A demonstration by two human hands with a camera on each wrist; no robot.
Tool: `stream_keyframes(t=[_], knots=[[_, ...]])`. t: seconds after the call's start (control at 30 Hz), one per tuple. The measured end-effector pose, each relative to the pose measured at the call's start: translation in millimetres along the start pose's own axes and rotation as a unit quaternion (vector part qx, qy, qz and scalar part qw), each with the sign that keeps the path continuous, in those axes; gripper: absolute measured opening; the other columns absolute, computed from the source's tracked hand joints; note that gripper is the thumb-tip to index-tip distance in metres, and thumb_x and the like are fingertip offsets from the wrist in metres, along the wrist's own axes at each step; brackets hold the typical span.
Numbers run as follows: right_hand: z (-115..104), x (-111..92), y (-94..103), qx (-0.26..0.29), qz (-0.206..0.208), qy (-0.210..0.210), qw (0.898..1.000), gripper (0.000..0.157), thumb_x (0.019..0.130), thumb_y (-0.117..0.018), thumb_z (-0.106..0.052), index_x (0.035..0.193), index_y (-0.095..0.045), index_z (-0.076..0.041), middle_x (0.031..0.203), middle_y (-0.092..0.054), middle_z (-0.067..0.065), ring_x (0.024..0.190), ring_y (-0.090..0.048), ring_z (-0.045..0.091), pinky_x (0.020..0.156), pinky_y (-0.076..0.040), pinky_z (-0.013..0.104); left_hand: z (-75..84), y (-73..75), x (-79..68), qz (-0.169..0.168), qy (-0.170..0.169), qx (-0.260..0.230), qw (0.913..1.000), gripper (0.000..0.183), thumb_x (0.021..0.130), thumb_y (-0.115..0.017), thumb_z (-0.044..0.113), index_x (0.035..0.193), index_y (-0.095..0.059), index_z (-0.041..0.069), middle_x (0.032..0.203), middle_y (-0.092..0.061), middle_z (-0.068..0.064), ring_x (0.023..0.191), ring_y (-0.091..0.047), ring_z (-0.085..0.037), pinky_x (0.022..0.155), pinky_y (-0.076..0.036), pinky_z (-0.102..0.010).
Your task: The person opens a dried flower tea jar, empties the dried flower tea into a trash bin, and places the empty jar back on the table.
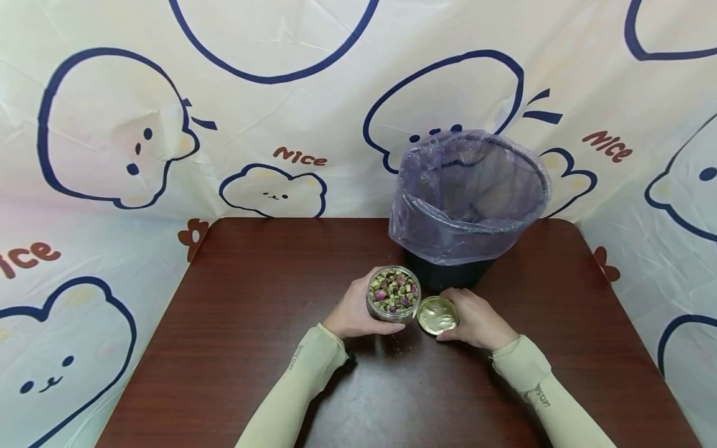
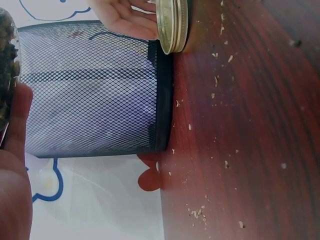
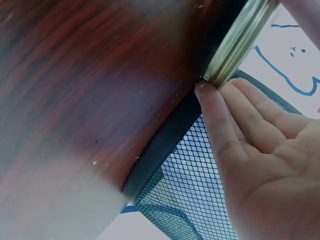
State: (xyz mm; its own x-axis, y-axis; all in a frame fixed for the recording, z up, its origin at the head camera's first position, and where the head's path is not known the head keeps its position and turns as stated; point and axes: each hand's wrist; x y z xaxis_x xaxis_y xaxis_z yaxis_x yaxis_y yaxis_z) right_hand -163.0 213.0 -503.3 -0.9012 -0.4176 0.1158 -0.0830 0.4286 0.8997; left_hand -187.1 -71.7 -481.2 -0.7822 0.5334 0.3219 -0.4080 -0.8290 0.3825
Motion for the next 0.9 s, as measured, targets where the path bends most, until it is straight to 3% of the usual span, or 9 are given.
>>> stream_keyframes(t=[0.63, 0.9], knots=[[-1.0, 1.2, -4.0, -0.037, -0.008, 0.016, 0.999, 0.08, 0.054, -0.102, -0.026, 0.12, -0.067, 0.002, 0.111, -0.071, 0.013, 0.102, -0.067, 0.033, 0.088, -0.057, 0.05, 0.3, 0.0, 0.2, -0.002, 0.012, -0.003, 0.9999, 0.093, 0.063, -0.099, 0.017, 0.143, -0.052, 0.019, 0.131, -0.065, 0.005, 0.121, -0.063, -0.013, 0.108, -0.052, -0.036], [0.7, -4.8, -3.8, -0.038, -0.004, 0.025, 0.999, 0.09, 0.055, -0.102, -0.033, 0.126, -0.065, 0.008, 0.116, -0.071, 0.018, 0.107, -0.066, 0.036, 0.091, -0.057, 0.051, -1.3, -0.5, -0.1, -0.001, 0.009, -0.005, 0.9999, 0.092, 0.063, -0.099, 0.017, 0.143, -0.052, 0.019, 0.13, -0.066, 0.003, 0.12, -0.063, -0.014, 0.107, -0.052, -0.036]])
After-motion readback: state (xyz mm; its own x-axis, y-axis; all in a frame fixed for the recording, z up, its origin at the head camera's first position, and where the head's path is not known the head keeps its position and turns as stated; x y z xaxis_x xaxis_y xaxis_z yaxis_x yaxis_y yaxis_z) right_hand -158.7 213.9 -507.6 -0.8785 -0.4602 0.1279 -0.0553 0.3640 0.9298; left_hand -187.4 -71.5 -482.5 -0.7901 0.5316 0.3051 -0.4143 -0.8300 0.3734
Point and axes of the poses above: each hand's wrist, its own x-axis towards the middle knuckle, its own y-axis out of the back of the hand, z = x × y
